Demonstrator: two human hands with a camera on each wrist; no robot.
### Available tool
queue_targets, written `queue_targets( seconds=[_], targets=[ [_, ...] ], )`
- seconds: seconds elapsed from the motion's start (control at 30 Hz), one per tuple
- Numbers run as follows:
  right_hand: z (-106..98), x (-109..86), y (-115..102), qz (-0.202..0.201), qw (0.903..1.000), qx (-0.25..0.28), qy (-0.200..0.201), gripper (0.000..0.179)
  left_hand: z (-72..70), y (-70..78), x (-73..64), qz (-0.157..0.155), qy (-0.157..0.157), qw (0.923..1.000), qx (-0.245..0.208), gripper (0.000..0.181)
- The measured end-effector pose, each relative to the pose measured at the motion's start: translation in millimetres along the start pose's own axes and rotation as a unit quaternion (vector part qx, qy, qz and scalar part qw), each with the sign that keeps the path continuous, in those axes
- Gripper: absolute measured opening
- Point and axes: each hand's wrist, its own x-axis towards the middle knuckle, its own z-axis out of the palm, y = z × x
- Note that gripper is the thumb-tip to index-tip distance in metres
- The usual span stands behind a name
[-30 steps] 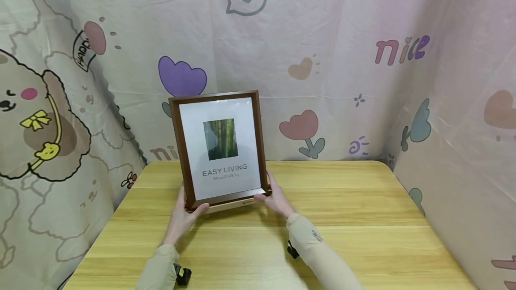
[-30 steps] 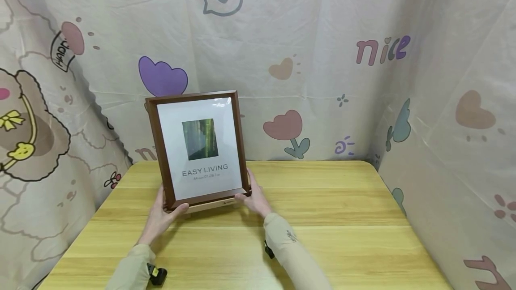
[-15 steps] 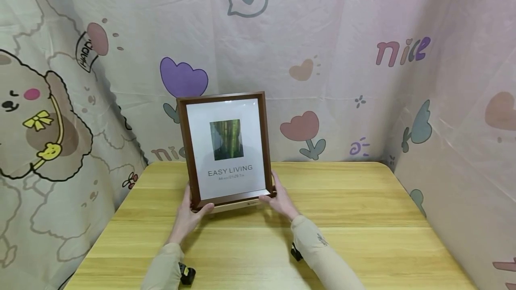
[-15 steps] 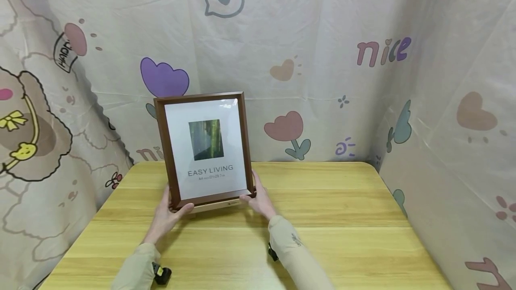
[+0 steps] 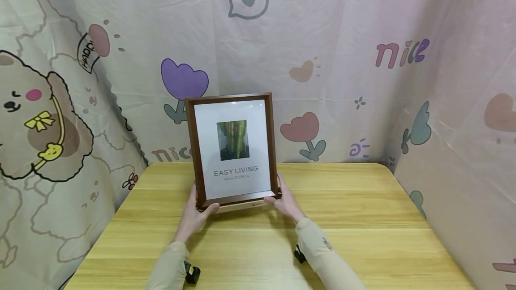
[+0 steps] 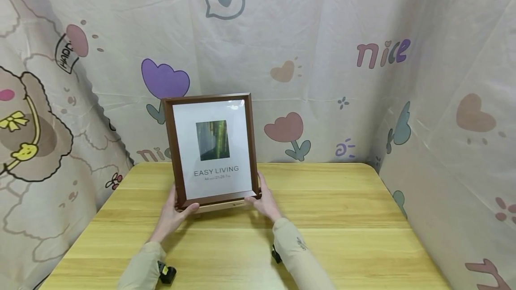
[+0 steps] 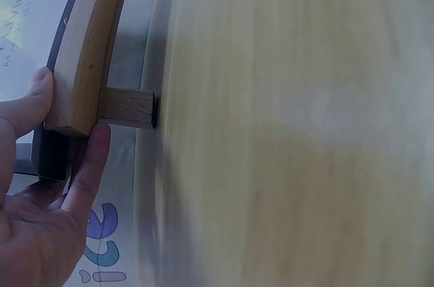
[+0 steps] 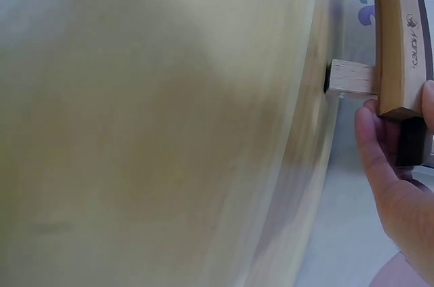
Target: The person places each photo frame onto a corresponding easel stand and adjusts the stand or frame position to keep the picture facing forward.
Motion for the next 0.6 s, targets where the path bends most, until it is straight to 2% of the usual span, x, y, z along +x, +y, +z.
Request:
queue_targets(
  seconds=[0.37,0.6],
  targets=[
    [-8,-2.1,9,0.011,0.9999,-0.004,0.008,0.105,7.7,7.2,1.7,-0.014,-0.014,0.9998,0.002,0.112],
    [-14,-4.6,10,0.008,0.9997,-0.014,0.018,0.104,13.5,9.2,5.0,-0.004,-0.013,0.9999,-0.003,0.112]
  ],
)
